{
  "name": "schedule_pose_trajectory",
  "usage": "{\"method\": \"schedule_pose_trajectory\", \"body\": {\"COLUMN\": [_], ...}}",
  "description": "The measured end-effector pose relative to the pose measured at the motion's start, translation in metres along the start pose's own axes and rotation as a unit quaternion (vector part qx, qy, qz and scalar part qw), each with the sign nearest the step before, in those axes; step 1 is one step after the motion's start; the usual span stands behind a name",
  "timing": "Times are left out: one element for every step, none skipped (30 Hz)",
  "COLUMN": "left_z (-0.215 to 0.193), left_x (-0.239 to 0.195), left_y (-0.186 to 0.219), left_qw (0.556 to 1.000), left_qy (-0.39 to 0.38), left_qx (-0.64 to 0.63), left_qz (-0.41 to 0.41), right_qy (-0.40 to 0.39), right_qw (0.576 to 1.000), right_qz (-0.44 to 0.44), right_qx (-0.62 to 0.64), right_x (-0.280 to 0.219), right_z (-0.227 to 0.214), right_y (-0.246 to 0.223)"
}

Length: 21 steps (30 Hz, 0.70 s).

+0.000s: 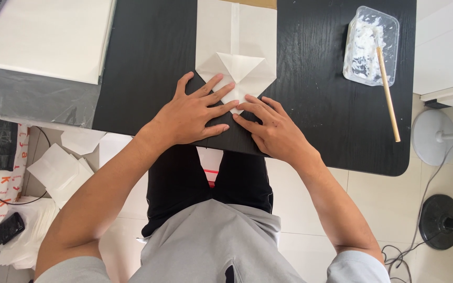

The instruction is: The person applies white adhesive to a folded white paper piece using a brush, then presses the glued edges together to form a small box-like shape. The person repeats the gluing and pressing steps on another edge of the same piece.

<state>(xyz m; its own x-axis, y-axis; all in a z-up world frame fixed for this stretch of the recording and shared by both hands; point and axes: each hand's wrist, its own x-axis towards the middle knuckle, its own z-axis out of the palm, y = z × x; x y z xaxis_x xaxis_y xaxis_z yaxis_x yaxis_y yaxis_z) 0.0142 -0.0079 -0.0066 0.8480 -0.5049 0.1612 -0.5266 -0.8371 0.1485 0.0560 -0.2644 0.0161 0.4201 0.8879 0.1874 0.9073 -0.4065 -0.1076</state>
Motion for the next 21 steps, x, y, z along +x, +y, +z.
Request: {"method": "schedule_pose_trajectory", "body": {"left_z": [0.002,0.003,0.004,0.005,0.005,0.003,-0.003,-0.008,-0.011,-0.016,-0.018,-0.021,-0.018,-0.015,-0.012,0.000,0.013,0.026,0.030,0.034,0.037], "left_x": [0.000,0.000,0.000,-0.002,-0.003,0.001,0.000,-0.002,-0.005,-0.008,-0.012,-0.017,-0.027,-0.032,-0.037,-0.039,-0.041,-0.048,-0.050,-0.052,-0.054], "left_y": [0.000,-0.001,-0.001,0.001,0.003,-0.002,0.002,0.006,0.011,0.016,0.021,0.028,0.032,0.034,0.035,0.031,0.028,0.029,0.030,0.031,0.033], "left_qw": [1.000,1.000,1.000,1.000,1.000,0.999,0.998,0.999,0.997,0.997,0.996,0.995,0.995,0.997,0.997,0.997,0.995,0.987,0.988,0.984,0.979], "left_qy": [-0.001,-0.002,-0.003,0.000,0.000,0.006,0.015,-0.027,-0.069,-0.070,-0.080,-0.091,-0.093,-0.049,-0.005,-0.006,0.069,0.141,0.136,0.165,0.194], "left_qx": [0.000,0.003,0.006,0.009,0.021,0.041,0.053,0.036,0.019,0.019,0.010,-0.001,-0.002,0.002,0.005,0.004,0.018,0.026,0.021,0.022,0.024], "left_qz": [0.002,0.000,-0.002,0.003,0.007,0.014,0.020,0.019,0.017,0.017,0.023,0.028,0.028,0.052,0.076,0.077,0.076,0.073,0.071,0.068,0.065], "right_qy": [0.000,0.000,0.000,0.004,0.013,0.029,0.041,0.025,0.010,0.010,-0.015,-0.041,-0.042,-0.019,0.004,0.003,0.047,0.087,0.082,0.113,0.144], "right_qw": [1.000,1.000,1.000,1.000,1.000,0.999,0.999,0.999,0.998,0.998,0.998,0.996,0.996,0.997,0.997,0.997,0.996,0.993,0.993,0.990,0.986], "right_qz": [0.002,0.001,0.000,0.002,-0.004,-0.013,-0.013,0.020,0.053,0.054,0.064,0.074,0.075,0.068,0.060,0.061,0.056,0.052,0.054,0.049,0.043], "right_qx": [0.000,-0.001,-0.003,-0.007,0.008,0.015,0.004,0.005,0.007,0.008,0.007,0.006,0.009,-0.016,-0.040,-0.038,-0.054,-0.065,-0.060,-0.065,-0.070], "right_x": [-0.001,-0.002,-0.003,-0.006,-0.008,-0.004,-0.006,-0.008,-0.011,-0.014,-0.017,-0.022,-0.028,-0.031,-0.034,-0.036,-0.038,-0.044,-0.047,-0.050,-0.052], "right_z": [0.002,0.003,0.004,0.006,0.007,0.007,0.006,0.005,0.006,0.003,0.001,-0.001,0.001,0.002,0.003,0.007,0.011,0.016,0.019,0.022,0.026], "right_y": [0.000,0.001,0.002,0.002,0.002,0.007,0.005,0.002,-0.001,-0.004,-0.008,-0.014,-0.023,-0.027,-0.032,-0.030,-0.029,-0.032,-0.034,-0.035,-0.037]}}
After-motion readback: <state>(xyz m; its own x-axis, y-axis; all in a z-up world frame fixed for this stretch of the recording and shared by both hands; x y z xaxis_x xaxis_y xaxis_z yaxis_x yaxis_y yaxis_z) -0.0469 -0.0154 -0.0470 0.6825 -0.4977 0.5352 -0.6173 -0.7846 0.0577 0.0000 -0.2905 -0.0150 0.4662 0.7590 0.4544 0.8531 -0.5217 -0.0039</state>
